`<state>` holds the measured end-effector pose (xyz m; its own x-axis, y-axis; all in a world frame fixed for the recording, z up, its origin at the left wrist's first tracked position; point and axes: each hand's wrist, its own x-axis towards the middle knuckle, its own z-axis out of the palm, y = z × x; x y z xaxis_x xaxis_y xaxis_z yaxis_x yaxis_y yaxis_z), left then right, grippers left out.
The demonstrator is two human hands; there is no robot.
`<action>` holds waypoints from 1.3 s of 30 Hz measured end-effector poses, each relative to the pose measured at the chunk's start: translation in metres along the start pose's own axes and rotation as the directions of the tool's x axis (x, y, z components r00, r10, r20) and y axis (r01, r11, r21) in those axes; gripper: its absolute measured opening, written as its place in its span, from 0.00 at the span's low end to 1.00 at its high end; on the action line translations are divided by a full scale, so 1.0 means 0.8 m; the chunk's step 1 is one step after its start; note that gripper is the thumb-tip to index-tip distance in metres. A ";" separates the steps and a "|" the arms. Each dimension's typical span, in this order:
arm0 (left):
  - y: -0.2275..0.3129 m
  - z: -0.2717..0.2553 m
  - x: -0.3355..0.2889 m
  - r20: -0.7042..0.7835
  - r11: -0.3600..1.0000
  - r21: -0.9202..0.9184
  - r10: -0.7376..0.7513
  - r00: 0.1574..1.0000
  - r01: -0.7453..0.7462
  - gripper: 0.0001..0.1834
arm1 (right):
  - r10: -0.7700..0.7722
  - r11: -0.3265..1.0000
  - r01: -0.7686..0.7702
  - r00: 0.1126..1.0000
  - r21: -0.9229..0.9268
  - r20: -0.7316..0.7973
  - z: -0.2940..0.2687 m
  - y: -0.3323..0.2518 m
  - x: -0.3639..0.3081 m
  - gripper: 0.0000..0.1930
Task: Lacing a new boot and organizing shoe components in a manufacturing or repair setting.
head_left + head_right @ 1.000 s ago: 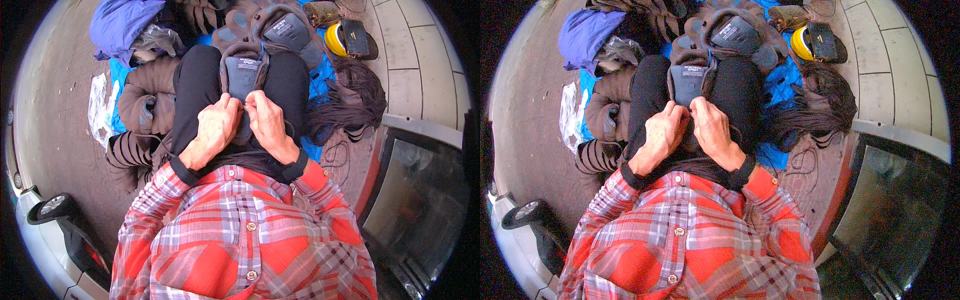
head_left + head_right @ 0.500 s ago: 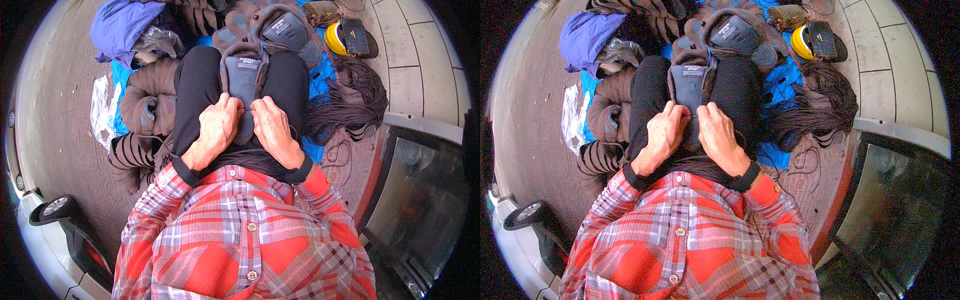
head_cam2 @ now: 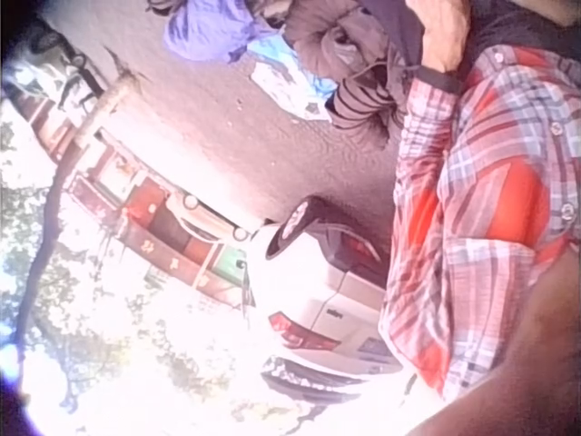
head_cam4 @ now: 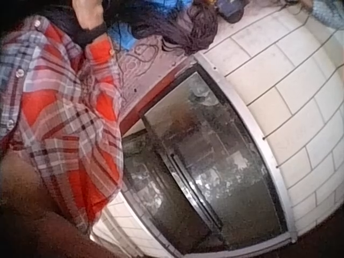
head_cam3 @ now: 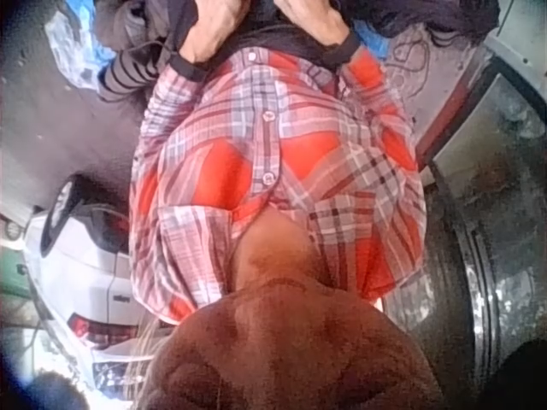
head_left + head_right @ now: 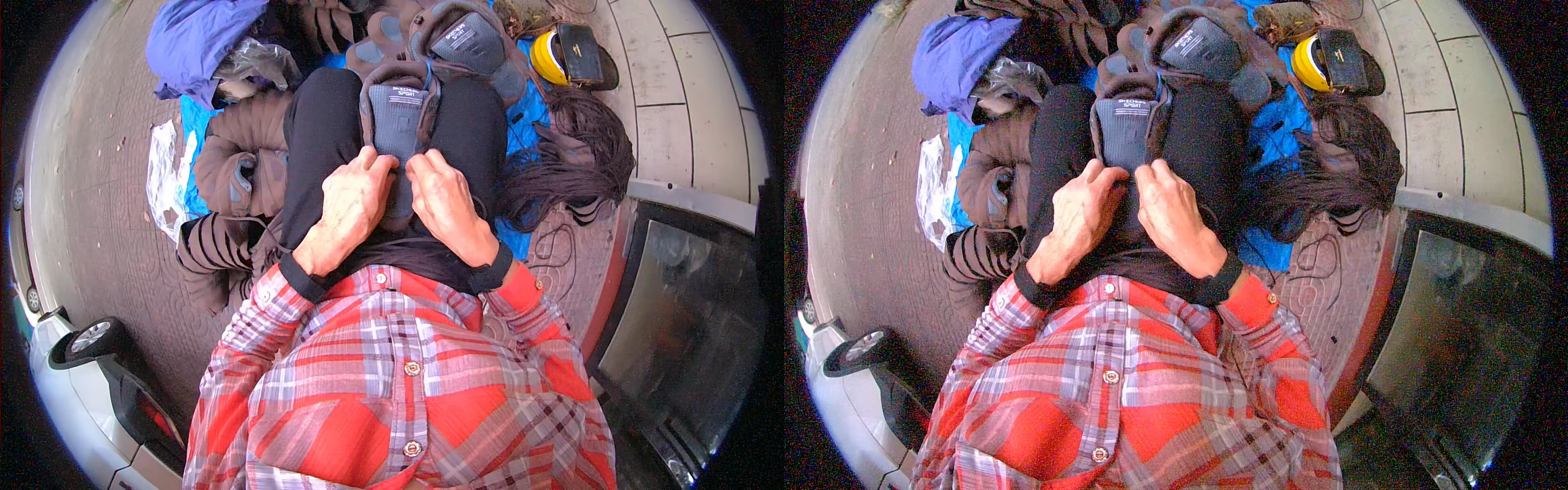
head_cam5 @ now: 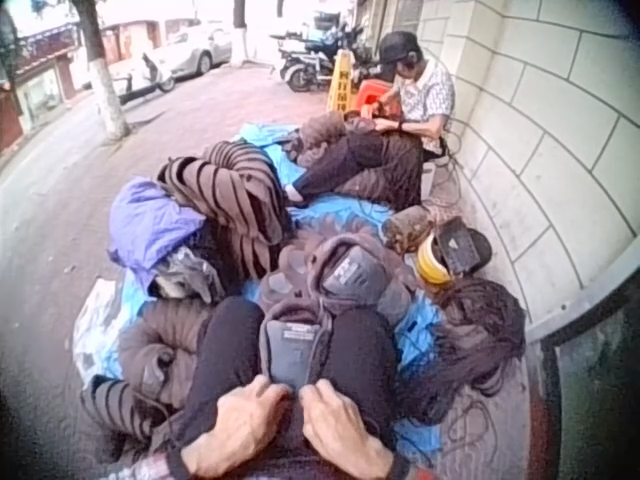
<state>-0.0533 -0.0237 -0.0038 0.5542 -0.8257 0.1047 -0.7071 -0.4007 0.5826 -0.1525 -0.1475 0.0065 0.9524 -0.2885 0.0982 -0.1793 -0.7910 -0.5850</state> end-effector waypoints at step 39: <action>-0.002 -0.006 -0.005 -0.061 0.915 -0.383 -0.166 0.984 0.130 0.12 | 0.295 0.932 -0.286 0.955 0.224 -0.009 0.009 -0.003 0.008 0.03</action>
<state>-0.0524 -0.0181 -0.0013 0.6896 -0.7220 0.0555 -0.4064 -0.3224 0.8549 -0.1446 -0.1437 0.0025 0.8546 -0.5144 -0.0713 -0.3841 -0.5338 -0.7534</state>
